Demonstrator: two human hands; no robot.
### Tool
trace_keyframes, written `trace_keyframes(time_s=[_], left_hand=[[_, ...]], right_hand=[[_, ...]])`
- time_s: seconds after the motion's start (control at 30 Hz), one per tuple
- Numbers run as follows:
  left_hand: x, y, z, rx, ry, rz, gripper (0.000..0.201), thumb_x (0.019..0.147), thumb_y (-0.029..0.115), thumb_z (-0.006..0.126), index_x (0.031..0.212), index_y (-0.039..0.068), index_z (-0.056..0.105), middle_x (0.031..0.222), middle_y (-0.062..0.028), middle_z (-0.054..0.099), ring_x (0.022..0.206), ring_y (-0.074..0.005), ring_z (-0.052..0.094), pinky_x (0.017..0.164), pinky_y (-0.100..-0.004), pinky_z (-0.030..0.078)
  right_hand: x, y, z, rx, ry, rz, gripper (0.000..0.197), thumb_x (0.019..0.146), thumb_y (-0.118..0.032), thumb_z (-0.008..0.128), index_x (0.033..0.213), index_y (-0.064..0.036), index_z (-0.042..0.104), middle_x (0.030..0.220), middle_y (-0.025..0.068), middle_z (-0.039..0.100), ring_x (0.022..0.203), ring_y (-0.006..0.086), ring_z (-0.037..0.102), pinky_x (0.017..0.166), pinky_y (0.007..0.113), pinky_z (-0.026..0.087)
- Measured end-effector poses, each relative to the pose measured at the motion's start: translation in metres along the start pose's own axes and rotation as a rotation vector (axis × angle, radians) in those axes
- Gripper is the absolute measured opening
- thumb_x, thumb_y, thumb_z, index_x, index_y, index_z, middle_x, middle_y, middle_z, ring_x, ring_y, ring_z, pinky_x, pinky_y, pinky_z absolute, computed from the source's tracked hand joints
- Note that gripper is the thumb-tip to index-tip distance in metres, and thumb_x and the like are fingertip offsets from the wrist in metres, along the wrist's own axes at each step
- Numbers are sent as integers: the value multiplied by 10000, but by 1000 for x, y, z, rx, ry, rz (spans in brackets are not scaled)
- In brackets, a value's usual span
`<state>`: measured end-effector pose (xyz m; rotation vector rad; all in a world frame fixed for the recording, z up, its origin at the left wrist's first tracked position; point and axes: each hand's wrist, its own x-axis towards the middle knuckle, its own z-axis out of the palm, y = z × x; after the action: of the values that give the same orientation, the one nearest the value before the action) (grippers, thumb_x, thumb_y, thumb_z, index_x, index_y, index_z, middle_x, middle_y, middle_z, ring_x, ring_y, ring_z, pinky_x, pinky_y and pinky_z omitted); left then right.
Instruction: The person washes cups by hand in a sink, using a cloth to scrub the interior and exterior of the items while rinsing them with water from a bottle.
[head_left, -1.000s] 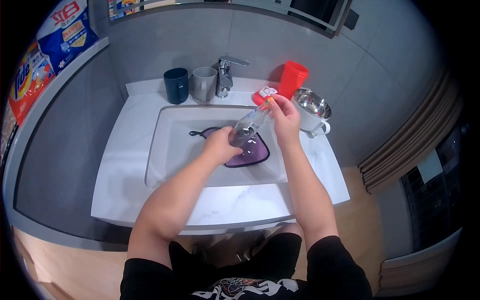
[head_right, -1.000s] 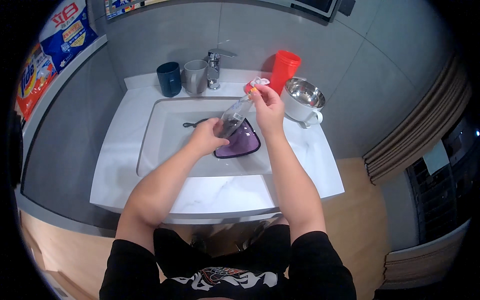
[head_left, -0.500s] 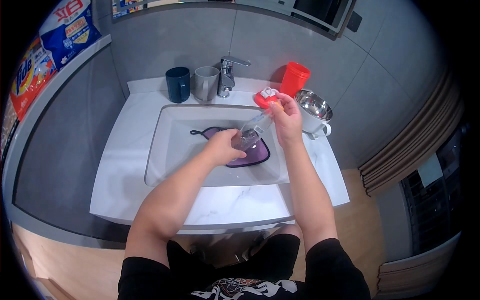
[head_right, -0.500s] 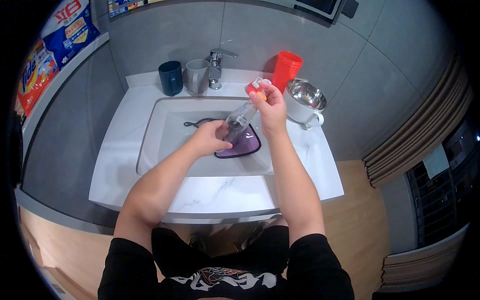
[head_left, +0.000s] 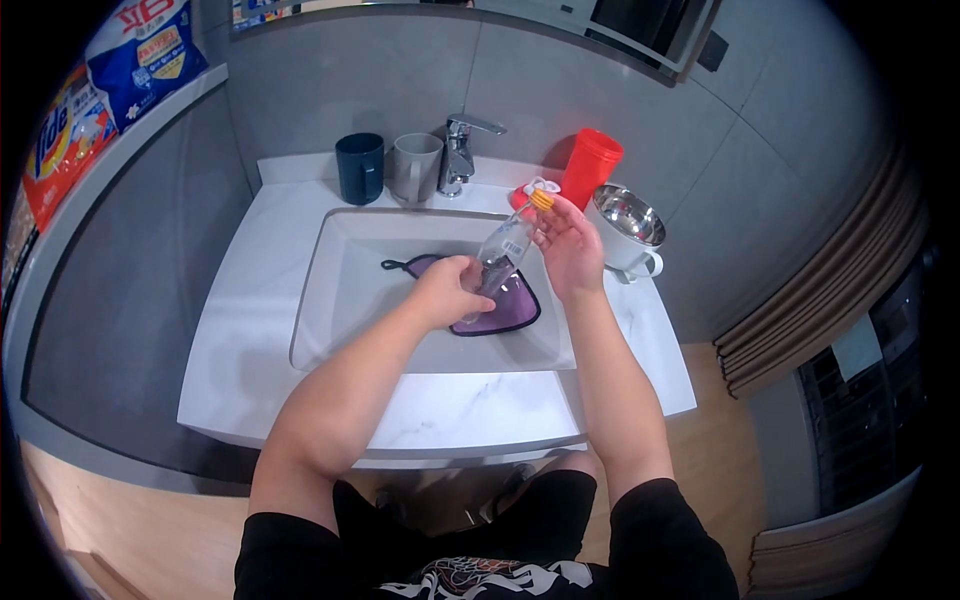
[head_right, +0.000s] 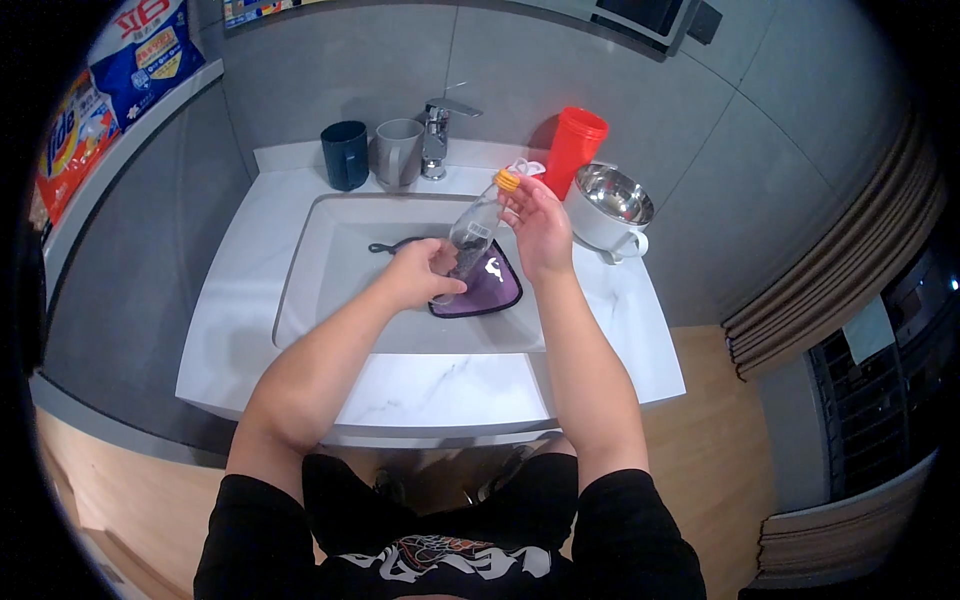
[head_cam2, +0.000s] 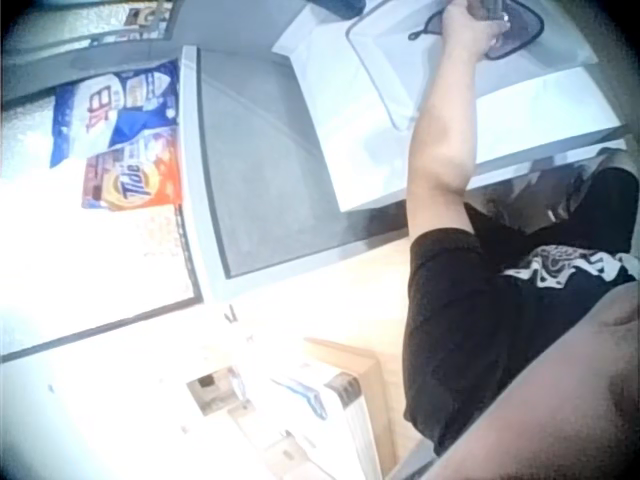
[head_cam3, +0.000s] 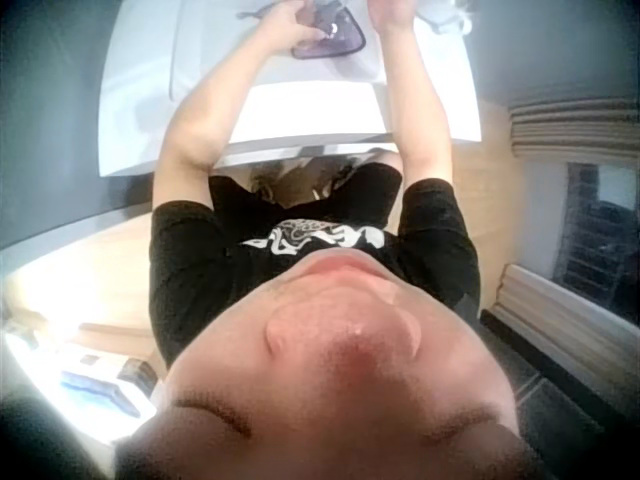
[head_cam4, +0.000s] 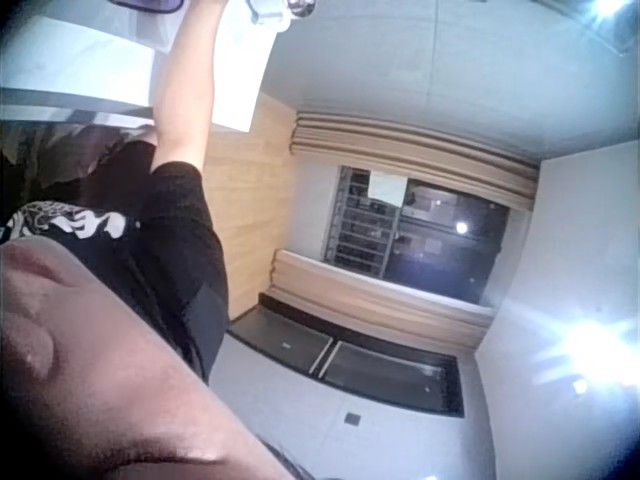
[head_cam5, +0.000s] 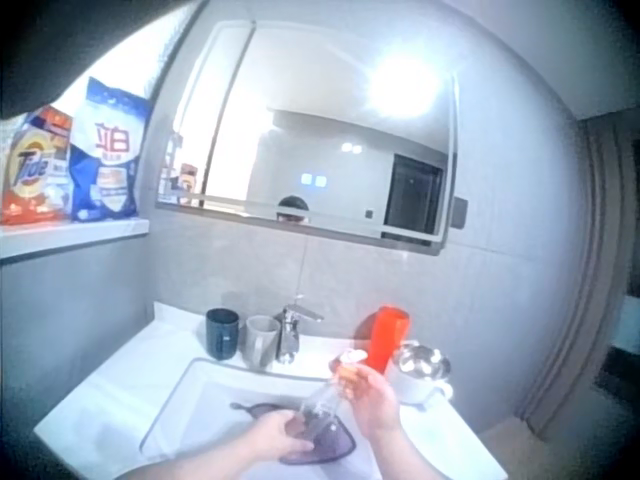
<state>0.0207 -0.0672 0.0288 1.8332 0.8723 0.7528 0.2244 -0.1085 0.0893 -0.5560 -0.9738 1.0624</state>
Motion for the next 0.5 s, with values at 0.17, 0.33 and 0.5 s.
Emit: trace_keyframes(time_s=[0.17, 0.33, 0.5], left_hand=[[0, 2, -1, -60, -23, 1, 607, 644, 142, 877, 1143, -59, 596, 1067, -173, 682, 969, -247, 669, 861, -348, 529], [0, 2, -3, 18, -1, 16, 693, 634, 204, 896, 1192, -48, 571, 1084, -171, 660, 1013, -258, 645, 896, -354, 513], [-3, 1, 10, 149, 284, 105, 919, 616, 279, 909, 1343, -33, 442, 1253, -211, 552, 1183, -301, 554, 988, -378, 465]], right_hand=[[1, 14, -7, -171, -18, 59, 378, 917, -208, 618, 1234, -22, 527, 1130, 71, 620, 1047, 176, 587, 866, 327, 479], [-7, 28, 9, -475, -159, 136, 493, 786, -72, 803, 1195, -8, 535, 1096, 55, 610, 1027, 145, 600, 877, 315, 502], [33, 16, 10, -651, 12, -212, 499, 779, -113, 813, 1176, 31, 546, 1060, 81, 625, 996, 149, 611, 857, 305, 504]])
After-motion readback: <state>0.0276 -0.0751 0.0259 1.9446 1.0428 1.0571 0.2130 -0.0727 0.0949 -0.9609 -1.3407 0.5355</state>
